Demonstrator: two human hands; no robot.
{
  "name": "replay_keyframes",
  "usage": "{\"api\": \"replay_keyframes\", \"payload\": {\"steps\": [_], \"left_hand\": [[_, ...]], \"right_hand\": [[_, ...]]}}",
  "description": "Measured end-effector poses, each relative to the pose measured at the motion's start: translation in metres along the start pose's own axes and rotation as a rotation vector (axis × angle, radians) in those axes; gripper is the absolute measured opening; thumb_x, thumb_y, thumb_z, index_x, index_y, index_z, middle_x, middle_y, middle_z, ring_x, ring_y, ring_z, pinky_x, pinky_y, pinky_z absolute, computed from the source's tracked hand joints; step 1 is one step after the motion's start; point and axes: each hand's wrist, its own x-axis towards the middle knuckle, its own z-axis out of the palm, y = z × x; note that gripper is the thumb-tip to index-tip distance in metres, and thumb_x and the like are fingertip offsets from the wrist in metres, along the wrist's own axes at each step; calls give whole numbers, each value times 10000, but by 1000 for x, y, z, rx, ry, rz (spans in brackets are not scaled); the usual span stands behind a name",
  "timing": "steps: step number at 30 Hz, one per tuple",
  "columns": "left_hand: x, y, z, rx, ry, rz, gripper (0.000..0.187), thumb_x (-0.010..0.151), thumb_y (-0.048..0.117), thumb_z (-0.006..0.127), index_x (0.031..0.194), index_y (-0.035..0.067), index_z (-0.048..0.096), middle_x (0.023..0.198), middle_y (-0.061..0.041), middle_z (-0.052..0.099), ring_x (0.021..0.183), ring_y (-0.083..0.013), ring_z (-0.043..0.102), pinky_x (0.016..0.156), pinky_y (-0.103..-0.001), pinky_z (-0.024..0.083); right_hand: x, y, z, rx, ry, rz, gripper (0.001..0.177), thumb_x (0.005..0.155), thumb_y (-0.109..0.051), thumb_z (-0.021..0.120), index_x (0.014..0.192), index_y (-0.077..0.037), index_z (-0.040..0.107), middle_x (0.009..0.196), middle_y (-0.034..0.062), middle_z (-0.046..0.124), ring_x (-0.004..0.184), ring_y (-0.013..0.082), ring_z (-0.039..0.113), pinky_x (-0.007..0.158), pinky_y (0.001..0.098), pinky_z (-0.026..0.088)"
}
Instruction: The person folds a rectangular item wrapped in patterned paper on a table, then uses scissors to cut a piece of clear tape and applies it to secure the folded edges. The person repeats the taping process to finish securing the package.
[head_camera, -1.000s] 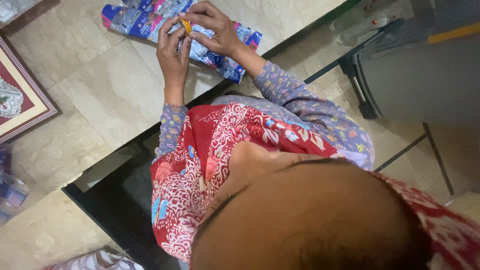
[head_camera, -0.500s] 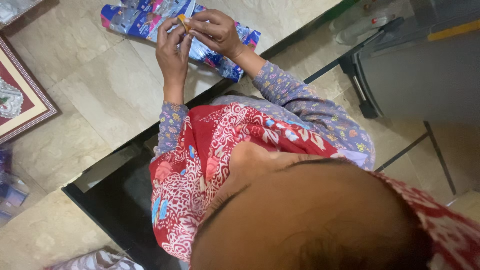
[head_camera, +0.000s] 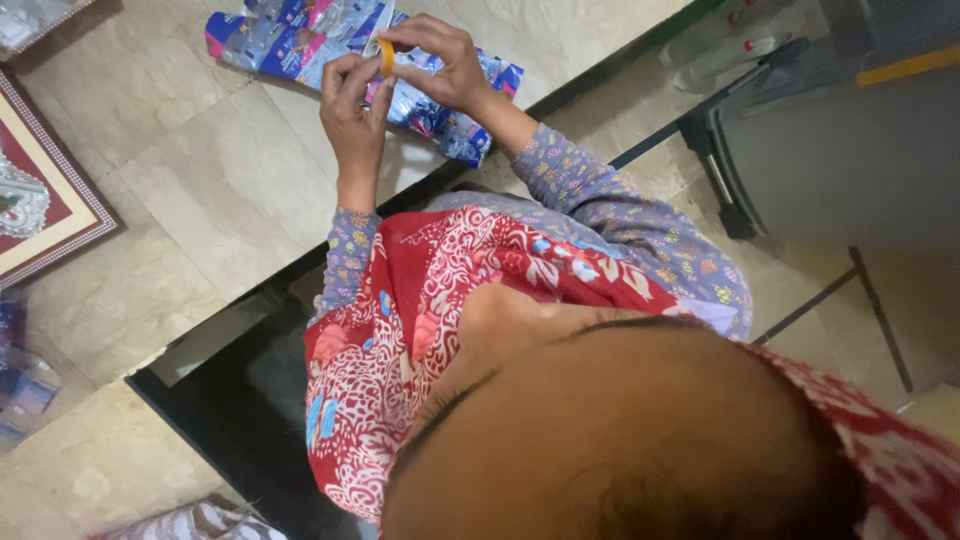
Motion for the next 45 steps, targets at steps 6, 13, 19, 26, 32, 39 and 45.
{"api": "replay_keyframes", "payload": {"steps": [6,13,19,26,32,39,45], "left_hand": [[1,-5,2,23,2,50,219,983,65,781,1198,51,739,1443,-133,601,1270,-313,662,1037,-370,580],[1,-9,2,73,6,36,219,990,93,788,1202,61,744,1376,-98,680,1205,-290,721,955,-362,609],[-1,-12,5,141,21,39,220,989,112,791,1201,70,744,1336,-107,701,1037,-238,777,837,-331,635],[-2,-10,5,223,42,60,221,961,111,800,1177,92,759,1291,-83,715,1063,-254,764,859,-339,624],[-1,-2,0,279,39,48,224,940,102,814,1157,106,759,1281,-49,720,982,-236,762,817,-342,612],[1,7,-5,184,7,0,250,945,60,795,1185,104,742,1260,-47,675,952,-210,738,775,-317,616],[2,3,-12,75,-53,51,317,946,53,810,1249,78,719,1190,-84,632,1024,-239,688,865,-360,586]], "right_hand": [[3,-2,-2,-102,-30,-54,438,954,-239,860,1319,-53,703,1200,147,722,1125,310,711,966,399,593],[7,-2,-6,-115,-34,-52,408,936,-234,871,1276,-49,741,1146,123,707,1052,284,711,900,373,593],[3,-2,-8,-117,-5,-59,403,940,-234,890,1271,-52,747,1194,114,694,1080,264,715,916,364,600],[3,-9,-8,-307,25,-207,412,927,-254,892,1267,-75,744,1198,93,697,1132,299,663,991,415,526],[5,-16,-2,-408,57,-284,368,961,-244,864,1258,-68,736,1216,78,702,1169,295,661,1018,444,518],[0,-14,8,-308,74,-202,328,947,-196,848,1234,-75,746,1205,96,749,1130,306,704,1028,439,542],[-6,-6,12,-111,106,53,297,945,-147,811,1225,-66,754,1191,118,769,1162,316,726,1023,421,575]]}}
